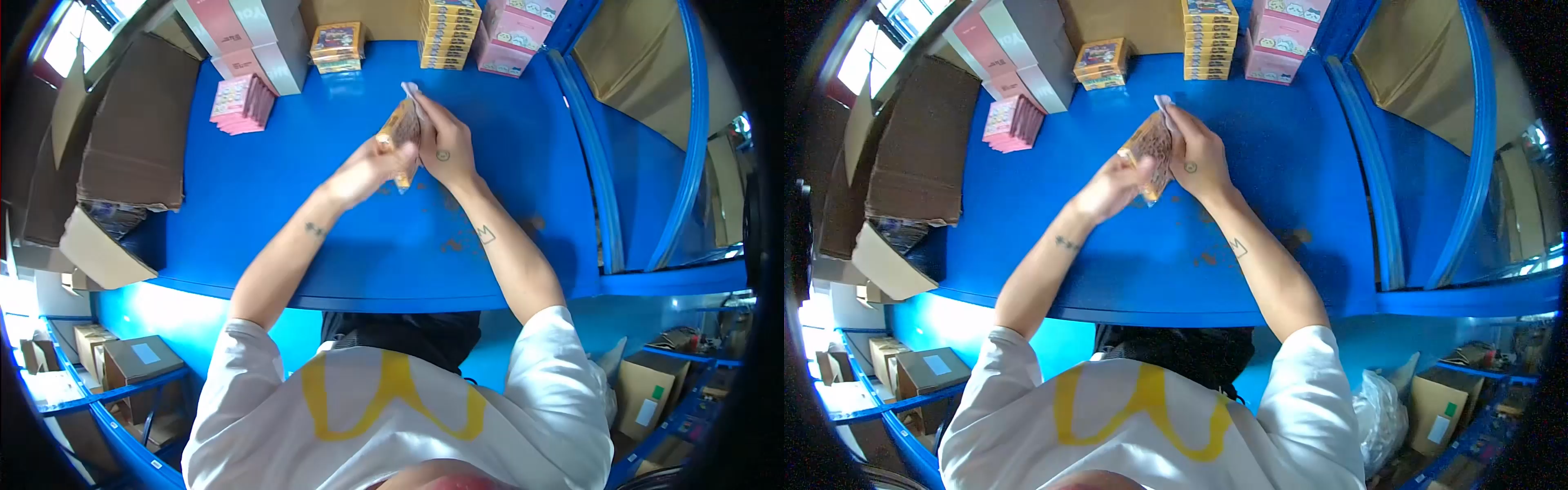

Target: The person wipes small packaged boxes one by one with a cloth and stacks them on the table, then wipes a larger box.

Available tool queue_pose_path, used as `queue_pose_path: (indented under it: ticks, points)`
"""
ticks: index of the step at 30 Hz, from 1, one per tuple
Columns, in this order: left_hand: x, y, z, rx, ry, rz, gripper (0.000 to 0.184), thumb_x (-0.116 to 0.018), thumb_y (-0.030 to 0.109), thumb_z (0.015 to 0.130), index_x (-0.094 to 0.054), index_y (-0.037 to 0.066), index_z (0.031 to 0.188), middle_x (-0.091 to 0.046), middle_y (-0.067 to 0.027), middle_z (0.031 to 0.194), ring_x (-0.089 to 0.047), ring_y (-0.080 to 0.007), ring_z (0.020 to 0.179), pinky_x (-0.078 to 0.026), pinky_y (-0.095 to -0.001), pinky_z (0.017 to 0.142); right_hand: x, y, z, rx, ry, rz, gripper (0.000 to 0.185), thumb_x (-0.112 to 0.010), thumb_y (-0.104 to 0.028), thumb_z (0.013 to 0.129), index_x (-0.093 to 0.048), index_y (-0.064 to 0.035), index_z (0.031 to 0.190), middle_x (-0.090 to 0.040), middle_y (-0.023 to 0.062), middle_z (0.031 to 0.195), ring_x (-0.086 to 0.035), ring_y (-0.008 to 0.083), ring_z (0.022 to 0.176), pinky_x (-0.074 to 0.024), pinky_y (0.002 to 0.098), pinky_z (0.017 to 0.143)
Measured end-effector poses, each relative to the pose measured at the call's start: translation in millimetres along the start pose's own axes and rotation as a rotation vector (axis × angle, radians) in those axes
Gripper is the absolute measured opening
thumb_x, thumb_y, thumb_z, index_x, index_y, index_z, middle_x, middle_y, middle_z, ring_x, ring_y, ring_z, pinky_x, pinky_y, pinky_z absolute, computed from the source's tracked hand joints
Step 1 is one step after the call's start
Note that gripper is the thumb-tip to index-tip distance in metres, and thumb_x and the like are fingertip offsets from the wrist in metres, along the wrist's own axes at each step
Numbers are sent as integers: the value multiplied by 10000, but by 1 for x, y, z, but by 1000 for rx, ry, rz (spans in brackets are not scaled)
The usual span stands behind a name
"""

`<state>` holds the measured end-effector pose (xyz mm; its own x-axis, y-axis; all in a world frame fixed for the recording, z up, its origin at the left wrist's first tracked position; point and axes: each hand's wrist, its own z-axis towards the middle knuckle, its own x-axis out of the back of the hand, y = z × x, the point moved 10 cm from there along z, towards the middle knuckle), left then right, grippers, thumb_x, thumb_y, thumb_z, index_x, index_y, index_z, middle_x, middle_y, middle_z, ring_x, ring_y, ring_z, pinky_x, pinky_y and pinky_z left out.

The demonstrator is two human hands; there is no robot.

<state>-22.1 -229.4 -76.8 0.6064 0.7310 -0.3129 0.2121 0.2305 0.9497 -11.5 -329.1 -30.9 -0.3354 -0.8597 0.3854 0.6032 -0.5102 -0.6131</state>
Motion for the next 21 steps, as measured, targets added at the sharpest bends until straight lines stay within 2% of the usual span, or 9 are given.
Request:
queue_pose_path:
  ticks: [1,6,9,11,13,15,16,18,21]
  points:
    - [5,-3,-3,82,64,314,741,-661,256,891,-287,6,1479,-532,-182,1205,-540,-242,1012,-477,-349,800,-3,-5,-1,40,-2,-15,461,-570,89,811,-593,18,1266,-677,202,1166,-698,309,955,-561,335,786]
    - [-5,6,-10,4,-117,385,794,-721,260,857,-303,50,1498,-564,-175,1159,-575,-232,947,-493,-308,723,-1,6,0,-63,2,9,448,-587,66,814,-596,16,1259,-681,208,1144,-705,317,920,-564,325,772]
    - [0,15,-5,20,-13,526,788,-771,305,833,-381,67,1476,-594,-178,1139,-609,-231,889,-496,-293,740,-2,13,-1,-98,-12,-8,428,-591,55,829,-593,19,1256,-678,221,1134,-708,326,893,-582,350,740]
    - [6,39,-4,-68,104,666,733,-784,304,816,-462,52,1424,-620,-181,1142,-631,-238,911,-508,-284,754,-4,20,-4,-126,-61,-39,408,-596,45,845,-590,21,1252,-674,234,1125,-711,336,866,-599,374,708]
    - [41,72,3,-57,361,664,605,-766,367,832,-571,6,1278,-696,-136,1000,-666,-208,872,-531,-286,729,2,25,-3,-192,-52,-18,403,-598,40,847,-592,22,1249,-676,235,1117,-712,334,857,-601,374,695]
    - [72,119,19,-159,552,1022,554,-699,441,851,-643,-31,1135,-716,-135,919,-683,-213,801,-545,-296,711,1,29,-2,-297,-87,24,392,-604,31,852,-595,24,1244,-679,236,1101,-713,330,840,-603,375,670]
    - [86,139,28,-112,694,1189,603,-676,527,826,-689,-19,1082,-721,-158,930,-692,-252,787,-554,-318,703,-2,32,-2,-343,-109,47,387,-607,27,854,-597,25,1241,-681,237,1094,-714,327,831,-605,375,657]
    - [138,152,63,258,733,1596,690,-626,645,794,-725,18,1066,-724,-159,989,-705,-290,828,-560,-326,722,-7,35,-2,-294,-94,30,378,-605,17,862,-600,22,1240,-682,234,1091,-715,323,825,-604,373,651]
    - [156,162,93,407,766,1794,757,-584,724,756,-740,53,1071,-724,-135,1045,-713,-298,869,-566,-344,750,-6,38,-3,-159,-18,-38,352,-598,-12,885,-608,15,1237,-688,223,1084,-717,309,806,-603,369,633]
